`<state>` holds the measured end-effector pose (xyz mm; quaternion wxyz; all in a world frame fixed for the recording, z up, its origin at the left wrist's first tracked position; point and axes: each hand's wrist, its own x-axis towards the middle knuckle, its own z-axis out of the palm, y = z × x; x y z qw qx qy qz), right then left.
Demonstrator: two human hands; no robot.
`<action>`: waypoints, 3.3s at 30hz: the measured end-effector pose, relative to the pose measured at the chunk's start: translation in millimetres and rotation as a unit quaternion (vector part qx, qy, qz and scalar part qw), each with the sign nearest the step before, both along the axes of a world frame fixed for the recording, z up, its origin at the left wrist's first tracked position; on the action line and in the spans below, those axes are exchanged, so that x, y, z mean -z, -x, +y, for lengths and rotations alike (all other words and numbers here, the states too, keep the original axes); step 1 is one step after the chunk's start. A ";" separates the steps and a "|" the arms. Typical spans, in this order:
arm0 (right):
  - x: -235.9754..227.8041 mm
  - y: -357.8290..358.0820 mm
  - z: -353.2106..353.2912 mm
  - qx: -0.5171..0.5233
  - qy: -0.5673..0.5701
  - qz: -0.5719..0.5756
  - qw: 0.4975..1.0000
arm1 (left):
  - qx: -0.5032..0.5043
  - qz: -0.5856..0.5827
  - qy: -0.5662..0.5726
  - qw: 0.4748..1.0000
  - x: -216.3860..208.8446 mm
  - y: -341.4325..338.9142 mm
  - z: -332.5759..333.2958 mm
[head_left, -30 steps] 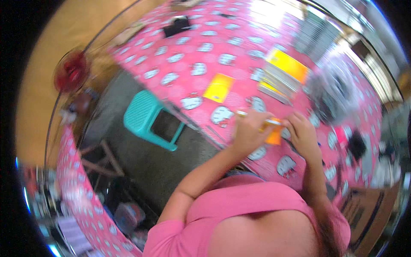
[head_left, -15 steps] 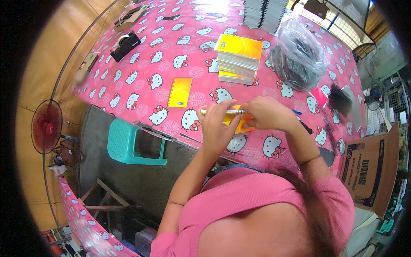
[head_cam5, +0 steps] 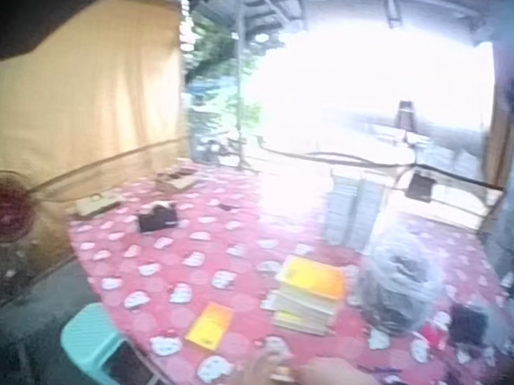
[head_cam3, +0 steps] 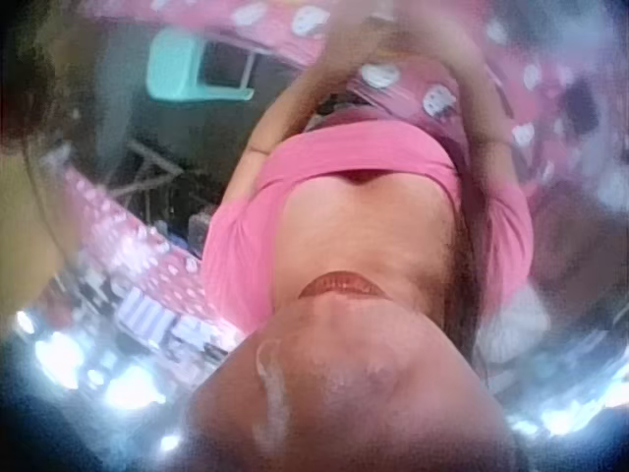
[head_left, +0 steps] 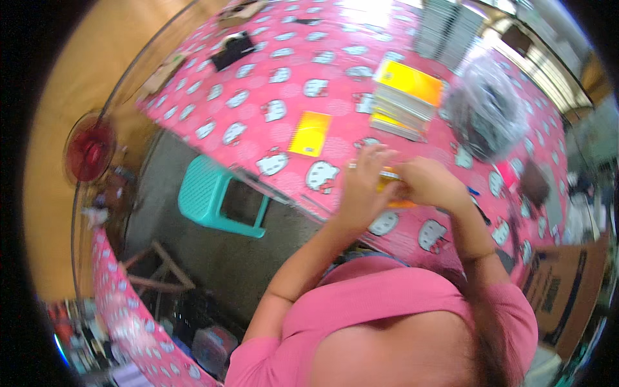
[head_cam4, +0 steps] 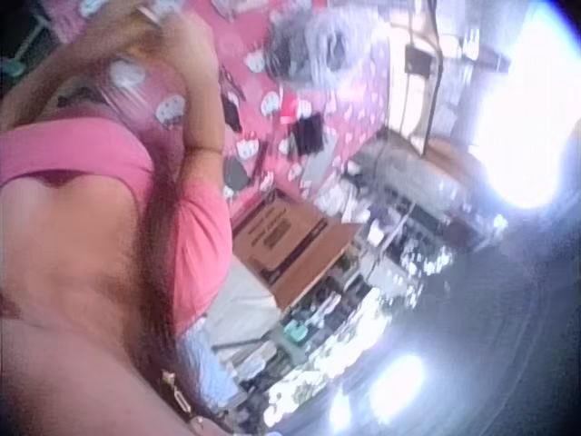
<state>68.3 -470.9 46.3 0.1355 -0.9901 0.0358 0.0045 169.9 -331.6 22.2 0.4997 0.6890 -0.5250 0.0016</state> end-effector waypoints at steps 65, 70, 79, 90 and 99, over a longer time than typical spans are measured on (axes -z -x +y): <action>6.1 -4.1 28.5 0.030 -0.121 -0.123 0.985 | -0.025 0.430 0.292 0.854 70.7 29.9 8.7; -27.7 3.2 60.3 0.001 -0.096 -0.144 0.985 | -0.040 0.393 0.234 0.888 72.4 25.8 9.7; -18.9 28.9 48.8 0.033 0.016 -0.294 0.955 | 0.008 0.418 0.194 0.887 55.1 30.5 11.3; 26.5 35.6 38.9 0.142 -0.171 -0.381 0.897 | -0.001 0.435 0.347 0.831 44.0 26.1 8.9; 54.2 10.8 70.6 0.111 -0.331 -0.288 0.892 | 0.050 0.717 0.413 0.560 46.6 -2.5 56.0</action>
